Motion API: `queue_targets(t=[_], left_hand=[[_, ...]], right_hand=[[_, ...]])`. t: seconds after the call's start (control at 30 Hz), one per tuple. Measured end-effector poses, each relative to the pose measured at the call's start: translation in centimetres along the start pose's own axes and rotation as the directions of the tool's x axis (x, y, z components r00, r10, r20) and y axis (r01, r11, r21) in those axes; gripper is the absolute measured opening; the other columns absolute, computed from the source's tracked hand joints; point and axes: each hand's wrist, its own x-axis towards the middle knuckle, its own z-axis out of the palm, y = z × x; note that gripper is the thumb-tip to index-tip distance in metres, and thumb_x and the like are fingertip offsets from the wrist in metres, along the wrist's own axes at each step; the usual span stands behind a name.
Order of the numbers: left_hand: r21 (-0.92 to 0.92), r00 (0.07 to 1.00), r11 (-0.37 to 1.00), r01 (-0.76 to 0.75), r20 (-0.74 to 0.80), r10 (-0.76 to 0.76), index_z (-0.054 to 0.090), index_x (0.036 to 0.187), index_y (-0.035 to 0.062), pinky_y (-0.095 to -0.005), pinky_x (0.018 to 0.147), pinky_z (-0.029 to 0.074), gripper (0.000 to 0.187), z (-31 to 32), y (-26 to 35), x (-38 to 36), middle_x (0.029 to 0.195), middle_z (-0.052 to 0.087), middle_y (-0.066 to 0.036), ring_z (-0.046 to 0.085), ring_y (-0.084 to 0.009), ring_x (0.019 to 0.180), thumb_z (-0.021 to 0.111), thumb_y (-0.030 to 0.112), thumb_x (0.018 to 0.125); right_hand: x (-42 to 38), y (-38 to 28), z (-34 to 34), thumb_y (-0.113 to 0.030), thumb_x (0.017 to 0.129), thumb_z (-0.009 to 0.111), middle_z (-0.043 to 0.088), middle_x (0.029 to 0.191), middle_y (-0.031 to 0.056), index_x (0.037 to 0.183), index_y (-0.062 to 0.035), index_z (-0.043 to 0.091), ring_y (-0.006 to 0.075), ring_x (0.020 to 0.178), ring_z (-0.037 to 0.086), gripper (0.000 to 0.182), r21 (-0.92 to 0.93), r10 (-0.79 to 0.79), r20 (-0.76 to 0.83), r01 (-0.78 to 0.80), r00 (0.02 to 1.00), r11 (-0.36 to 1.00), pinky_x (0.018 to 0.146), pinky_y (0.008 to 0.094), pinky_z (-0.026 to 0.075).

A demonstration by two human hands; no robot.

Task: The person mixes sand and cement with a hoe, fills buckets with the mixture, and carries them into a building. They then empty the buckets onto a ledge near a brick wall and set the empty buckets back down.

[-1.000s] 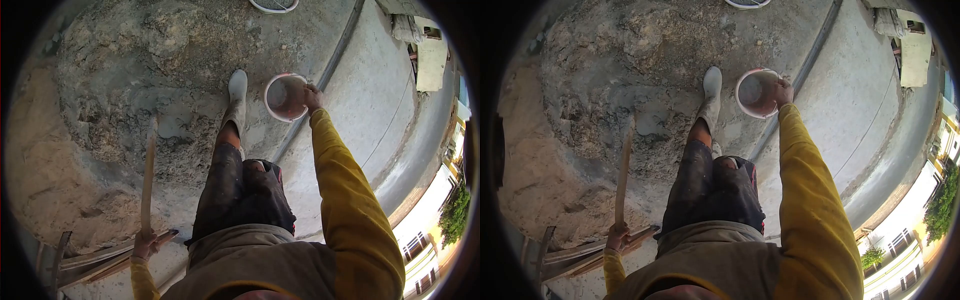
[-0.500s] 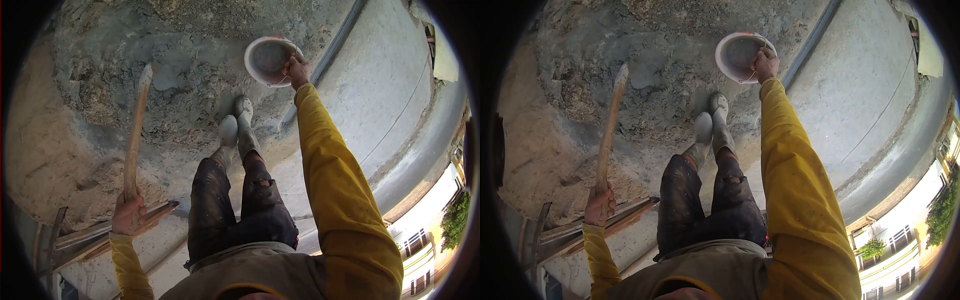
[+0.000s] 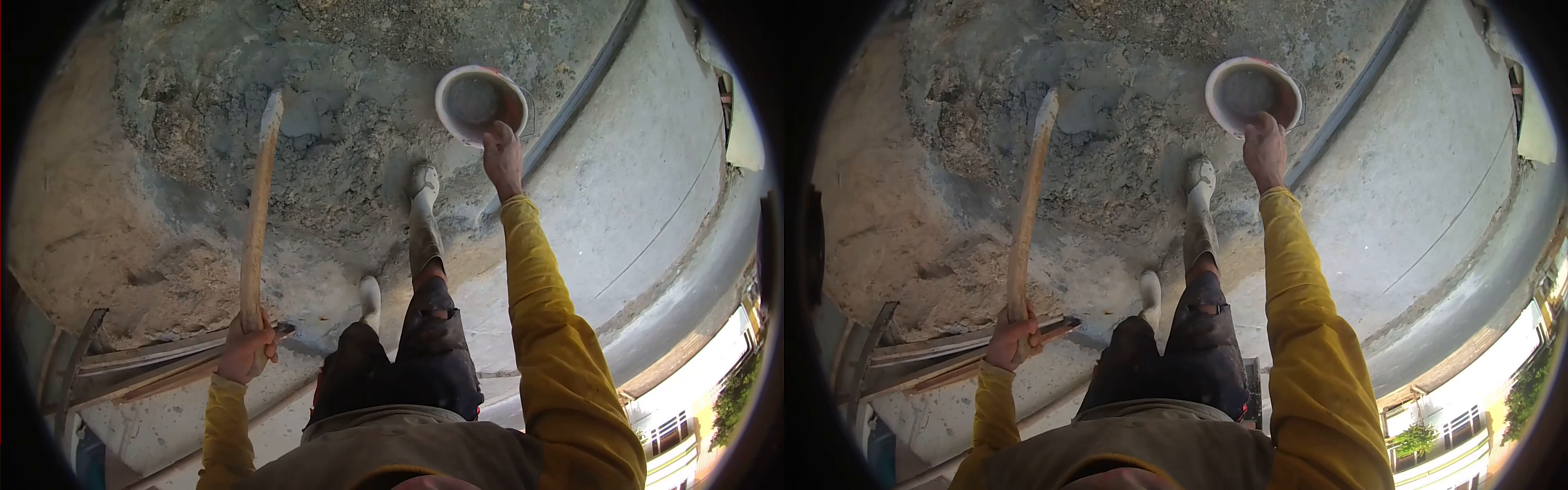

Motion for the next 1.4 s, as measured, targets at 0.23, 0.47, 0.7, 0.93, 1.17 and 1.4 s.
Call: queue_targets(t=[0.23, 0.47, 0.7, 0.93, 1.17, 1.4], left_hand=[[0.087, 0.998, 0.996, -0.029, 0.056, 0.024, 0.043, 0.098, 0.0028, -0.0307, 0.046, 0.049, 0.033, -2.5, -6.1, 1.6, 0.068, 0.051, -0.006, 0.054, -0.0151, 0.052, 0.062, -0.006, 0.072], [0.093, 0.938, 0.991, -0.094, 0.342, 0.057, 0.044, 0.098, 0.0053, -0.0302, 0.051, 0.049, 0.038, -7.7, -17.8, 6.2, 0.070, 0.053, -0.005, 0.057, -0.0148, 0.056, 0.069, -0.001, 0.071], [0.285, 0.947, 0.924, -0.256, 0.264, 0.181, 0.054, 0.097, 0.0014, -0.0370, 0.068, 0.048, 0.036, -15.3, -29.3, 12.7, 0.076, 0.059, -0.011, 0.063, -0.0253, 0.076, 0.069, 0.013, 0.067], [-0.065, 0.887, 0.930, -0.363, 0.283, 0.366, 0.054, 0.112, 0.0023, -0.0388, 0.075, 0.048, 0.045, -17.6, -26.3, 12.8, 0.089, 0.063, -0.020, 0.062, -0.0347, 0.084, 0.064, 0.013, 0.070], [-0.166, 0.894, 0.908, -0.384, 0.179, 0.411, 0.051, 0.101, -0.0001, -0.0328, 0.060, 0.046, 0.034, -20.4, -13.0, 16.9, 0.073, 0.056, -0.009, 0.056, -0.0198, 0.064, 0.065, 0.006, 0.070], [-0.434, 0.913, 0.899, 0.062, 0.389, 0.124, 0.049, 0.082, 0.0063, -0.0253, 0.052, 0.044, 0.026, -11.1, -15.4, 4.1, 0.069, 0.053, -0.002, 0.052, -0.0090, 0.058, 0.070, 0.000, 0.068]], right_hand=[[-12.2, -11.5, 16.2, -0.032, 0.087, 0.055, 0.063, 0.107, 0.0190, 0.119, 0.0001, 0.052, 0.0308, 0.097, 0.062, 0.045, 0.311, -0.137, 0.600, -0.072, 0.788, 0.948, 0.083, 0.0370, 0.048], [-15.6, -23.5, 27.5, -0.042, 0.083, 0.064, 0.059, 0.095, 0.0179, 0.114, 0.0053, 0.048, 0.0227, 0.088, 0.062, 0.059, 0.280, -0.012, 0.658, -0.230, 0.753, 0.932, 0.075, 0.0354, 0.051], [-21.7, -22.1, 36.6, -0.008, 0.076, 0.068, 0.056, 0.067, 0.0096, 0.087, 0.0034, 0.050, 0.0174, 0.047, 0.056, 0.024, 0.212, 0.316, 0.535, -0.486, 0.784, 0.848, 0.041, 0.0314, 0.048], [-23.3, -33.7, 36.9, -0.001, 0.075, 0.061, 0.052, 0.056, 0.0081, 0.072, -0.0005, 0.049, 0.0171, 0.042, 0.053, 0.013, 0.215, 0.131, 0.456, -0.252, 0.880, 0.943, 0.038, 0.0312, 0.045], [-13.2, -45.1, 45.4, -0.003, 0.076, 0.058, 0.057, 0.059, 0.0134, 0.072, 0.0070, 0.054, 0.0194, 0.042, 0.055, 0.012, 0.104, -0.052, 0.552, -0.007, 0.832, 0.995, 0.039, 0.0319, 0.046], [-18.1, -34.2, 38.4, -0.005, 0.073, 0.057, 0.055, 0.057, 0.0116, 0.070, 0.0104, 0.051, 0.0209, 0.046, 0.059, 0.017, -0.034, 0.100, 0.695, -0.106, 0.712, 0.994, 0.041, 0.0330, 0.046]])
